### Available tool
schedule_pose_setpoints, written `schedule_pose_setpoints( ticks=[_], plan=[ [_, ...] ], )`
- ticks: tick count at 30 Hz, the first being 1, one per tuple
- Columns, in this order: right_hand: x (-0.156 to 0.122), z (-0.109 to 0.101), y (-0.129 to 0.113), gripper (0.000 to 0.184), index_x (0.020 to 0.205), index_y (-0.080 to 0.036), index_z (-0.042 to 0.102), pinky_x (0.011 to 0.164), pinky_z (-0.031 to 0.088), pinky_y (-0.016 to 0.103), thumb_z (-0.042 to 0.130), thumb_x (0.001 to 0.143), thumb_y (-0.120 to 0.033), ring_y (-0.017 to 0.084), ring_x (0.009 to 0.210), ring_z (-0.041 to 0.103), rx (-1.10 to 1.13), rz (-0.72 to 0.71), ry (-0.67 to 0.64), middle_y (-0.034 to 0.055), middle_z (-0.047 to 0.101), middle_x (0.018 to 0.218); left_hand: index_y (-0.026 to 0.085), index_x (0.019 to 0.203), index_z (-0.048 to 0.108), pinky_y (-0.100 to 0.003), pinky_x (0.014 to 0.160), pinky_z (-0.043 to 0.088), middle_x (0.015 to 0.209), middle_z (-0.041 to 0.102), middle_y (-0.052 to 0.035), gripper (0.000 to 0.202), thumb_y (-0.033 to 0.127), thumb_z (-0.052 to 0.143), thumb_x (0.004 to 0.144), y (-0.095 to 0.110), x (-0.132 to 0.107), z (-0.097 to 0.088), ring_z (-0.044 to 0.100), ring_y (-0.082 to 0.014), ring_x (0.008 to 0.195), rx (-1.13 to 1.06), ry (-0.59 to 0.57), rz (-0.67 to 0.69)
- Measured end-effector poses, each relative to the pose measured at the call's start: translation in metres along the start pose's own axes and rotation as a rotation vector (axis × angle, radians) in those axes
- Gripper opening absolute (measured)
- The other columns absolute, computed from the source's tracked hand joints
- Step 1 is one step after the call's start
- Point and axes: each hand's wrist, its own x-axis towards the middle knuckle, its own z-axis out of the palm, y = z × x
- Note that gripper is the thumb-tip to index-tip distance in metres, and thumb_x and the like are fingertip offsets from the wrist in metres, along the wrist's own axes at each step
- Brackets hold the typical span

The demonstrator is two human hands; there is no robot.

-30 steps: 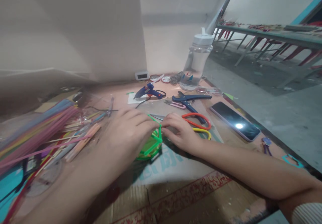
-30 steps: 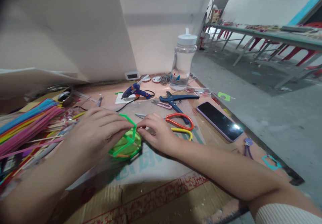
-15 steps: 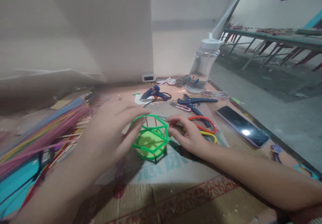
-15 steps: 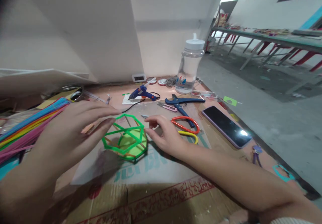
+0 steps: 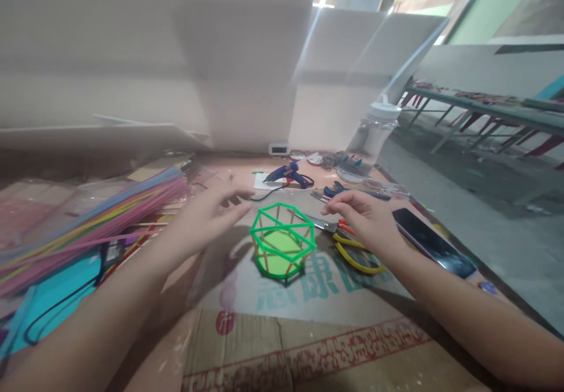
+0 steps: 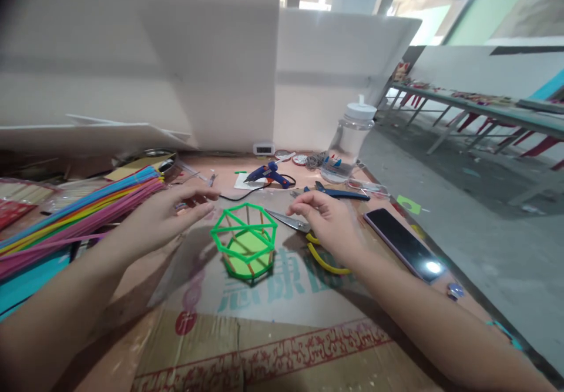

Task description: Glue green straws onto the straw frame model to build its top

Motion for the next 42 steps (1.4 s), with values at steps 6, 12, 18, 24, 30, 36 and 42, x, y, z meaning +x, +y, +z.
schedule_pose_setpoints(
  ticks=[6, 12, 18, 24, 30, 36, 42],
  plan=[
    [0.015, -0.004, -0.030, 0.015, 0.081, -0.021, 0.067, 0.075, 0.052, 0.034, 0.068, 0.090, -0.032, 0.018, 0.075, 0.068, 0.064, -0.130, -0.019, 0.0015, 0.075, 0.076, 0.020, 0.115, 0.072, -0.040, 0.096, 0.052, 0.120, 0.074, -0.0089, 0.040, 0.050, 0.056, 0.094, 0.004, -0.001, -0.009, 0.066, -0.0259, 0.111, -0.058, 0.041, -0.024],
    [0.023, 0.003, -0.047, 0.026, 0.080, -0.020, 0.069, 0.080, 0.051, 0.034, 0.056, 0.099, -0.032, 0.018, 0.082, 0.068, -0.123, -0.301, -0.107, 0.0027, 0.074, 0.083, 0.021, 0.113, 0.073, -0.041, 0.092, 0.053, 0.114, 0.076, -0.0080, 0.036, 0.047, 0.055, 0.096, 0.011, -0.003, -0.007, 0.067, -0.0260, 0.106, 0.006, 0.004, 0.046],
    [0.005, 0.013, -0.056, 0.018, 0.104, -0.022, 0.069, 0.095, 0.052, 0.037, 0.051, 0.102, -0.019, 0.021, 0.106, 0.068, -0.175, -0.534, -0.284, 0.0058, 0.074, 0.105, 0.021, 0.111, 0.073, -0.042, 0.097, 0.051, 0.115, 0.076, -0.0065, 0.032, 0.041, 0.052, 0.098, 0.009, -0.003, 0.008, 0.067, -0.0245, 0.109, -0.033, 0.002, 0.121],
    [0.001, 0.018, -0.053, 0.017, 0.106, -0.024, 0.068, 0.099, 0.050, 0.041, 0.052, 0.101, -0.017, 0.023, 0.113, 0.065, -0.269, -0.605, -0.332, 0.0072, 0.072, 0.108, 0.019, 0.115, 0.071, -0.044, 0.104, 0.047, 0.120, 0.073, -0.0077, 0.033, 0.040, 0.053, 0.097, 0.005, -0.001, 0.014, 0.064, -0.0244, 0.116, -0.056, 0.014, 0.160],
    [0.016, 0.008, -0.042, 0.022, 0.080, -0.022, 0.056, 0.072, 0.047, 0.034, 0.057, 0.100, -0.031, 0.018, 0.076, 0.060, -0.268, -0.545, -0.150, 0.0024, 0.064, 0.079, 0.019, 0.124, 0.067, -0.044, 0.093, 0.055, 0.126, 0.072, -0.0108, 0.043, 0.049, 0.050, 0.099, 0.001, 0.003, 0.010, 0.067, -0.0269, 0.112, -0.080, -0.023, 0.050],
    [0.014, -0.002, -0.055, 0.012, 0.097, -0.022, 0.067, 0.081, 0.050, 0.035, 0.055, 0.100, -0.022, 0.021, 0.090, 0.066, -0.400, -0.569, -0.163, 0.0053, 0.072, 0.095, 0.020, 0.122, 0.068, -0.045, 0.093, 0.056, 0.124, 0.073, -0.0116, 0.044, 0.050, 0.047, 0.099, 0.000, 0.005, 0.011, 0.068, -0.0273, 0.111, -0.041, -0.049, 0.084],
    [0.005, -0.006, -0.070, 0.010, 0.095, -0.021, 0.067, 0.078, 0.051, 0.032, 0.058, 0.099, -0.023, 0.019, 0.086, 0.066, -0.394, -0.641, -0.159, 0.0043, 0.072, 0.093, 0.021, 0.122, 0.068, -0.047, 0.104, 0.049, 0.124, 0.072, -0.0100, 0.046, 0.055, 0.049, 0.098, -0.005, 0.006, 0.009, 0.065, -0.0290, 0.116, -0.118, -0.058, 0.048]
  ],
)
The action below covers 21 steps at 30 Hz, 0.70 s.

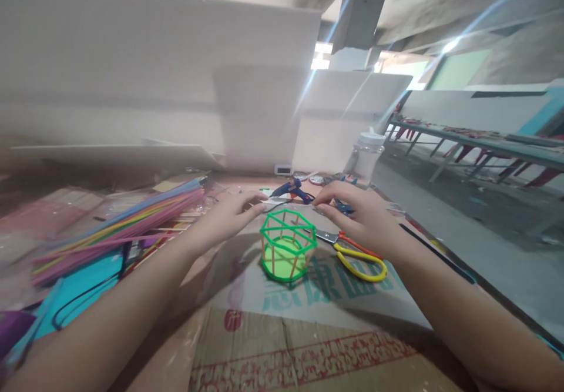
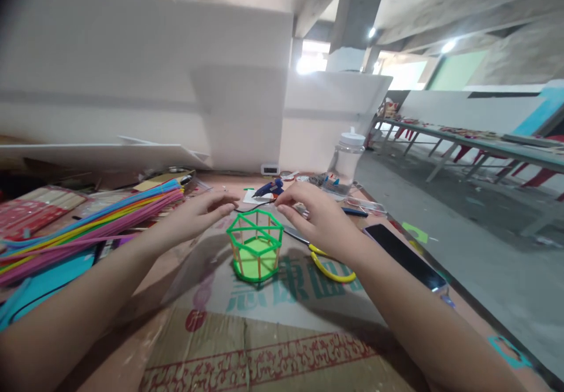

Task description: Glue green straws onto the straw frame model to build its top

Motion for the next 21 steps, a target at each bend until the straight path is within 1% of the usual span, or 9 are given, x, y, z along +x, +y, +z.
schedule_pose_setpoints(
  ticks=[1, 3, 6, 9, 12, 15, 17, 19, 21],
  plan=[
    [0.000, -0.001, 0.000, 0.011, 0.095, -0.021, 0.067, 0.077, 0.052, 0.032, 0.057, 0.100, -0.024, 0.019, 0.086, 0.066, 0.003, 0.005, -0.009, 0.0047, 0.072, 0.093, 0.021, 0.122, 0.067, -0.046, 0.105, 0.049, 0.124, 0.072, -0.0099, 0.046, 0.056, 0.047, 0.099, -0.002, 0.000, 0.000, 0.065, -0.0288, 0.117, -0.011, -0.001, -0.007],
    [0.001, -0.004, 0.001, 0.013, 0.096, -0.021, 0.068, 0.077, 0.052, 0.033, 0.056, 0.100, -0.025, 0.020, 0.087, 0.067, 0.002, 0.029, -0.028, 0.0057, 0.072, 0.094, 0.022, 0.124, 0.066, -0.044, 0.101, 0.053, 0.125, 0.072, -0.0097, 0.048, 0.056, 0.042, 0.101, -0.006, 0.000, 0.000, 0.067, -0.0266, 0.113, -0.042, -0.024, -0.021],
    [0.000, -0.004, 0.006, 0.015, 0.099, -0.021, 0.069, 0.077, 0.053, 0.034, 0.056, 0.101, -0.028, 0.021, 0.089, 0.068, -0.004, 0.080, -0.060, 0.0065, 0.073, 0.097, 0.023, 0.129, 0.063, -0.039, 0.089, 0.059, 0.126, 0.072, -0.0090, 0.050, 0.057, 0.037, 0.103, -0.013, -0.001, 0.003, 0.072, -0.0222, 0.101, -0.117, -0.120, -0.036],
    [-0.001, -0.002, 0.014, 0.015, 0.101, -0.022, 0.069, 0.080, 0.054, 0.036, 0.056, 0.100, -0.030, 0.021, 0.092, 0.069, 0.013, 0.101, -0.079, 0.0064, 0.074, 0.099, 0.025, 0.131, 0.064, -0.038, 0.086, 0.061, 0.126, 0.072, -0.0080, 0.047, 0.054, 0.040, 0.102, -0.018, 0.000, 0.007, 0.073, -0.0211, 0.100, -0.197, -0.203, -0.041],
    [-0.004, 0.000, 0.020, 0.015, 0.104, -0.023, 0.069, 0.086, 0.054, 0.038, 0.057, 0.100, -0.030, 0.022, 0.098, 0.068, 0.021, 0.112, -0.094, 0.0061, 0.074, 0.104, 0.025, 0.128, 0.066, -0.039, 0.085, 0.061, 0.119, 0.075, -0.0074, 0.042, 0.049, 0.046, 0.100, -0.017, 0.000, 0.010, 0.073, -0.0214, 0.096, -0.242, -0.225, -0.061],
    [-0.005, 0.001, 0.023, 0.014, 0.106, -0.024, 0.069, 0.088, 0.053, 0.038, 0.058, 0.099, -0.027, 0.022, 0.101, 0.068, 0.022, 0.119, -0.119, 0.0055, 0.073, 0.107, 0.023, 0.122, 0.069, -0.038, 0.082, 0.061, 0.109, 0.078, -0.0067, 0.038, 0.045, 0.050, 0.098, -0.011, -0.001, 0.008, 0.074, -0.0213, 0.089, -0.249, -0.270, -0.103],
    [-0.004, 0.001, 0.021, 0.013, 0.102, -0.023, 0.070, 0.087, 0.054, 0.038, 0.058, 0.099, -0.027, 0.022, 0.099, 0.068, 0.070, 0.129, -0.139, 0.0053, 0.074, 0.105, 0.023, 0.122, 0.069, -0.036, 0.078, 0.061, 0.110, 0.078, -0.0062, 0.038, 0.044, 0.050, 0.097, -0.008, -0.002, 0.004, 0.074, -0.0211, 0.088, -0.220, -0.310, -0.130],
    [-0.003, 0.004, 0.017, 0.015, 0.098, -0.023, 0.071, 0.087, 0.055, 0.037, 0.057, 0.100, -0.029, 0.021, 0.098, 0.070, 0.165, 0.135, -0.153, 0.0048, 0.075, 0.101, 0.024, 0.124, 0.069, -0.035, 0.077, 0.061, 0.111, 0.078, -0.0059, 0.040, 0.046, 0.050, 0.097, -0.007, -0.002, -0.002, 0.074, -0.0214, 0.086, -0.146, -0.303, -0.152],
    [-0.002, 0.009, 0.012, 0.018, 0.100, -0.024, 0.072, 0.093, 0.056, 0.038, 0.056, 0.101, -0.029, 0.021, 0.103, 0.070, 0.257, 0.120, -0.159, 0.0049, 0.076, 0.106, 0.023, 0.121, 0.071, -0.038, 0.083, 0.060, 0.112, 0.078, -0.0063, 0.040, 0.047, 0.051, 0.096, -0.006, -0.003, -0.008, 0.074, -0.0232, 0.091, -0.042, -0.217, -0.143]
  ],
)
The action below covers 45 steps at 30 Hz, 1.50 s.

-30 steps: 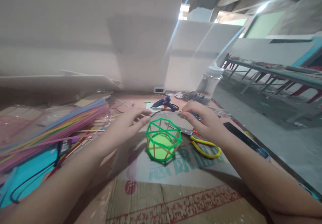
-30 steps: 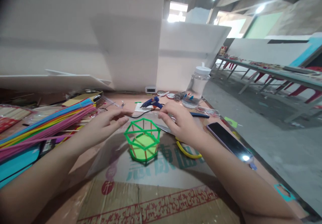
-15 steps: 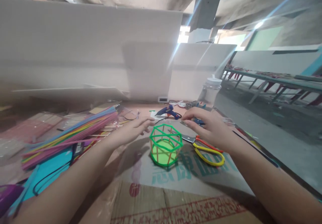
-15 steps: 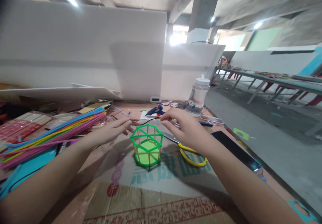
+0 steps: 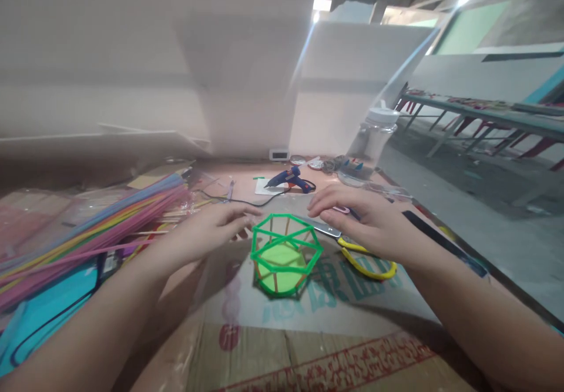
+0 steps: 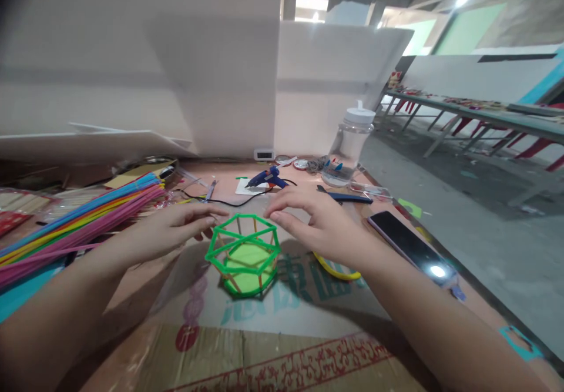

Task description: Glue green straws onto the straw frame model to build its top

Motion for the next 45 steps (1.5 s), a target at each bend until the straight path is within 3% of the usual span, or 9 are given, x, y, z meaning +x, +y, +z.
schedule_pose_setpoints(
  ticks=[4, 11, 15, 19, 24, 34, 45],
  plan=[
    [0.000, 0.013, -0.004, 0.020, 0.109, -0.026, 0.074, 0.105, 0.053, 0.041, 0.056, 0.101, -0.024, 0.022, 0.121, 0.065, -0.045, -0.045, -0.027, 0.0065, 0.071, 0.125, 0.023, 0.112, 0.075, -0.041, 0.095, 0.055, 0.112, 0.078, -0.0051, 0.034, 0.044, 0.053, 0.097, 0.007, -0.004, -0.004, 0.070, -0.0249, 0.105, 0.113, 0.204, 0.110],
    [0.001, 0.019, 0.000, 0.019, 0.105, -0.024, 0.073, 0.103, 0.053, 0.041, 0.056, 0.099, -0.017, 0.022, 0.120, 0.064, -0.106, -0.091, -0.052, 0.0088, 0.070, 0.124, 0.023, 0.106, 0.076, -0.042, 0.104, 0.049, 0.123, 0.073, -0.0063, 0.025, 0.035, 0.056, 0.099, 0.023, -0.013, 0.015, 0.065, -0.0236, 0.118, 0.145, 0.304, 0.313],
    [0.001, 0.016, -0.002, 0.018, 0.104, -0.020, 0.072, 0.105, 0.050, 0.044, 0.055, 0.100, -0.017, 0.024, 0.121, 0.061, -0.134, -0.063, -0.057, 0.0115, 0.067, 0.124, 0.023, 0.111, 0.076, -0.045, 0.107, 0.046, 0.132, 0.066, -0.0089, 0.028, 0.027, 0.049, 0.102, 0.028, -0.011, 0.016, 0.058, -0.0252, 0.126, 0.265, 0.261, 0.398],
    [-0.001, 0.012, -0.011, 0.012, 0.095, -0.019, 0.071, 0.105, 0.047, 0.047, 0.060, 0.099, -0.024, 0.026, 0.122, 0.058, -0.189, 0.004, -0.082, 0.0124, 0.064, 0.124, 0.022, 0.111, 0.076, -0.053, 0.111, 0.041, 0.139, 0.061, -0.0118, 0.033, 0.031, 0.045, 0.104, 0.036, 0.002, 0.007, 0.051, -0.0310, 0.135, 0.378, 0.140, 0.433],
    [-0.003, 0.017, -0.013, 0.015, 0.108, -0.020, 0.070, 0.111, 0.044, 0.045, 0.058, 0.100, -0.019, 0.024, 0.129, 0.055, -0.215, -0.102, -0.062, 0.0119, 0.063, 0.131, 0.022, 0.102, 0.078, -0.051, 0.112, 0.042, 0.137, 0.063, -0.0093, 0.040, 0.032, 0.039, 0.105, 0.046, 0.010, 0.004, 0.054, -0.0292, 0.132, 0.365, 0.014, 0.423],
    [-0.002, 0.022, -0.008, 0.024, 0.115, -0.020, 0.074, 0.118, 0.039, 0.051, 0.054, 0.102, -0.023, 0.026, 0.139, 0.051, -0.209, -0.121, -0.066, 0.0144, 0.060, 0.144, 0.026, 0.107, 0.077, -0.044, 0.118, 0.039, 0.149, 0.056, -0.0050, 0.029, 0.024, 0.051, 0.095, 0.021, 0.010, 0.012, 0.051, -0.0253, 0.140, 0.282, -0.042, 0.417],
    [-0.001, 0.025, -0.010, 0.025, 0.104, -0.017, 0.078, 0.114, 0.044, 0.049, 0.054, 0.100, -0.021, 0.026, 0.135, 0.055, -0.215, -0.143, -0.058, 0.0160, 0.064, 0.137, 0.021, 0.094, 0.076, -0.037, 0.111, 0.045, 0.136, 0.065, -0.0058, 0.022, 0.026, 0.054, 0.096, 0.018, 0.019, 0.012, 0.058, -0.0251, 0.131, 0.157, -0.101, 0.469]
  ],
)
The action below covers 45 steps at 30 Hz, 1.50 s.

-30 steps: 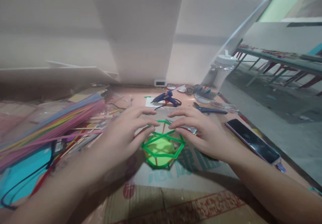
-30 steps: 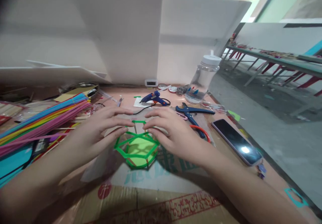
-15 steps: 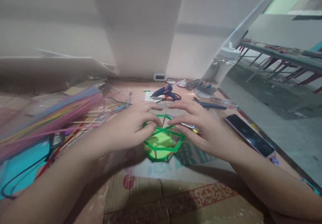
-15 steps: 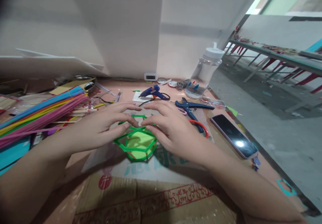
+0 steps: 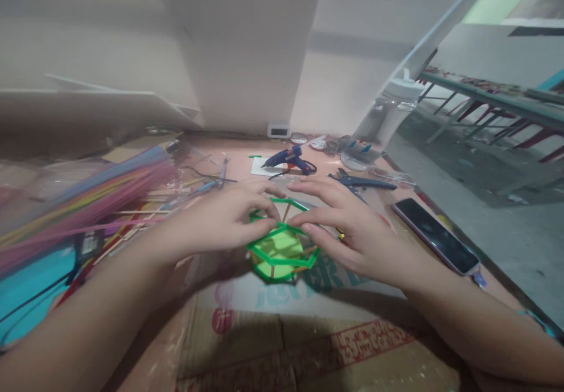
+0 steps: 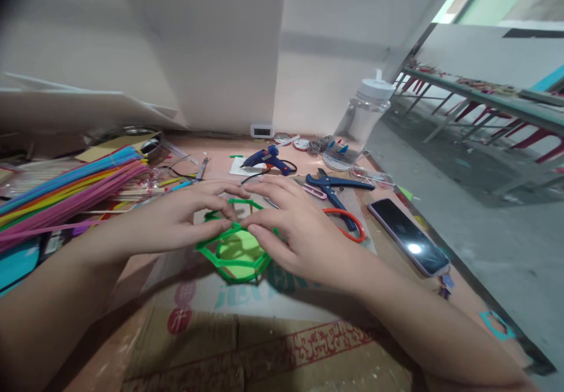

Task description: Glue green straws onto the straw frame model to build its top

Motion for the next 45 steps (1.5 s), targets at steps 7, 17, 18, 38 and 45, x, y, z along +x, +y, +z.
schedule_pose_setpoints(
  ticks=[7, 17, 18, 38, 45],
  plan=[
    [0.000, 0.000, -0.001, 0.024, 0.105, -0.017, 0.078, 0.116, 0.042, 0.049, 0.054, 0.099, -0.019, 0.025, 0.136, 0.054, 0.013, -0.016, 0.004, 0.0155, 0.063, 0.139, 0.021, 0.097, 0.075, -0.037, 0.108, 0.046, 0.136, 0.065, -0.0062, 0.022, 0.024, 0.053, 0.096, -0.005, 0.002, 0.005, 0.060, -0.0243, 0.127, -0.061, -0.006, -0.008],
    [0.000, 0.004, 0.002, 0.022, 0.109, -0.021, 0.075, 0.119, 0.039, 0.053, 0.056, 0.099, -0.020, 0.027, 0.137, 0.052, -0.008, 0.001, -0.023, 0.0110, 0.063, 0.142, 0.022, 0.099, 0.073, -0.034, 0.110, 0.044, 0.139, 0.063, -0.0055, 0.022, 0.025, 0.052, 0.098, 0.000, 0.003, 0.003, 0.057, -0.0218, 0.132, -0.141, -0.042, -0.031],
    [0.000, 0.004, 0.002, 0.022, 0.109, -0.021, 0.075, 0.118, 0.040, 0.054, 0.055, 0.099, -0.020, 0.027, 0.137, 0.053, -0.010, 0.002, -0.017, 0.0116, 0.063, 0.141, 0.023, 0.099, 0.073, -0.034, 0.110, 0.044, 0.138, 0.063, -0.0051, 0.021, 0.025, 0.052, 0.098, 0.000, 0.003, 0.002, 0.057, -0.0217, 0.131, -0.144, -0.041, -0.037],
    [-0.002, -0.014, 0.005, 0.016, 0.092, -0.024, 0.068, 0.106, 0.049, 0.041, 0.055, 0.101, -0.023, 0.021, 0.125, 0.060, 0.152, 0.131, 0.091, 0.0074, 0.067, 0.127, 0.026, 0.101, 0.077, -0.042, 0.111, 0.046, 0.142, 0.062, -0.0050, 0.029, 0.038, 0.050, 0.102, 0.007, -0.008, -0.007, 0.057, -0.0249, 0.132, -0.001, 0.109, -0.111],
    [0.002, -0.002, -0.003, 0.020, 0.102, -0.023, 0.076, 0.115, 0.044, 0.046, 0.055, 0.101, -0.022, 0.023, 0.137, 0.053, 0.106, 0.068, -0.010, 0.0096, 0.063, 0.141, 0.028, 0.113, 0.075, -0.041, 0.118, 0.041, 0.150, 0.056, -0.0049, 0.022, 0.027, 0.058, 0.098, 0.002, -0.005, 0.000, 0.051, -0.0228, 0.140, -0.003, 0.041, -0.003]
  ],
)
